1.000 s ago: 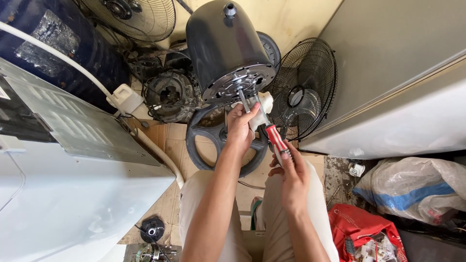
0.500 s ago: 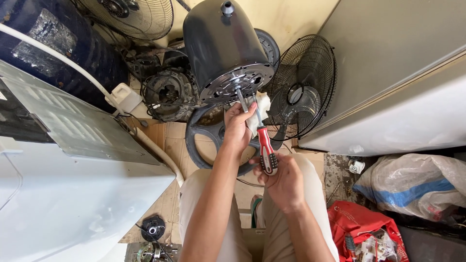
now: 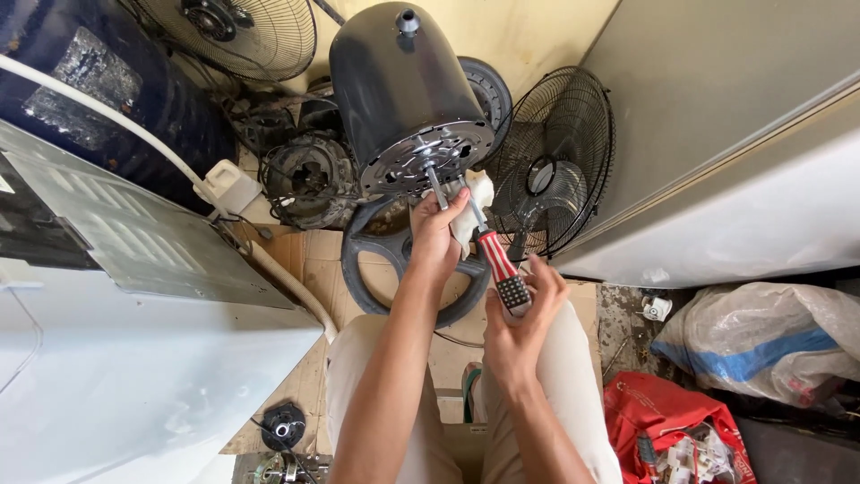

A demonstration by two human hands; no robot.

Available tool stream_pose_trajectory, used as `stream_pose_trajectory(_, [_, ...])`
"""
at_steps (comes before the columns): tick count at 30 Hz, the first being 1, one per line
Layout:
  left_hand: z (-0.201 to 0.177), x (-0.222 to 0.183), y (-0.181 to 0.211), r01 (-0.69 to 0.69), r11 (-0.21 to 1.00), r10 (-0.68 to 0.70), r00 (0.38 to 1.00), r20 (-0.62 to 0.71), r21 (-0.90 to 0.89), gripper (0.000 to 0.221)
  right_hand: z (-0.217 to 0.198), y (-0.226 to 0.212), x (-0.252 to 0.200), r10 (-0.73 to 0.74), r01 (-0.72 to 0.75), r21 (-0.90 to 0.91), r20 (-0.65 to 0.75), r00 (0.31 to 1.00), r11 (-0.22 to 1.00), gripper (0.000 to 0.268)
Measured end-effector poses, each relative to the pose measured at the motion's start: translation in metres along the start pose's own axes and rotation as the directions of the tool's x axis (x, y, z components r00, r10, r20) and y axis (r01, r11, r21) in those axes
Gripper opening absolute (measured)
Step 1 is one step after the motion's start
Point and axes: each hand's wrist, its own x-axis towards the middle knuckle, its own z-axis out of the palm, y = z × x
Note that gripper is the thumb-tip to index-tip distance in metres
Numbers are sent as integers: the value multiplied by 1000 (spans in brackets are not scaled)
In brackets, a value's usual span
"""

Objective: Using a screwdriver to remove a screw from a fan motor assembly while holding it steady with a cloth.

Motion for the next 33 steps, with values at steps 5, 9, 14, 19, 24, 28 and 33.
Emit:
stream_pose_trajectory(5, [-14,12,-4,12,1000,-11,1000,-7,21,22,-9,-10,17,515,-707,603,501,696,370,40])
stream_pose_trajectory(9, [-8,9,6,38,999,-38,999,-11,36,19,-20,-2,32,456,-896,436,783,424,85,43])
stream_pose_trajectory(14, [-1,8,19,36,999,-35,999,-28,38,16,-9,1,21,331,-360,324,140,933,875,23])
stream_pose_trajectory(19, [13,-8,27,22,997,-15,997,-80,80,16,1,4,14,-203,176,-206,-118,972,962,42])
stream_pose_trajectory(24, [19,-1,38,30,989,-11,991,-135,143,24,-7,-20,24,427,-463,651,227,875,601,57])
stream_pose_trajectory(28, [23,-1,39,20,988,0,992,-129,155,30,-16,15,29,452,-704,631,549,702,326,51])
stream_pose_trajectory(33, [14,14,35,153,981,-137,981,-136,117,20,-12,10,22,341,-438,488,279,898,755,40])
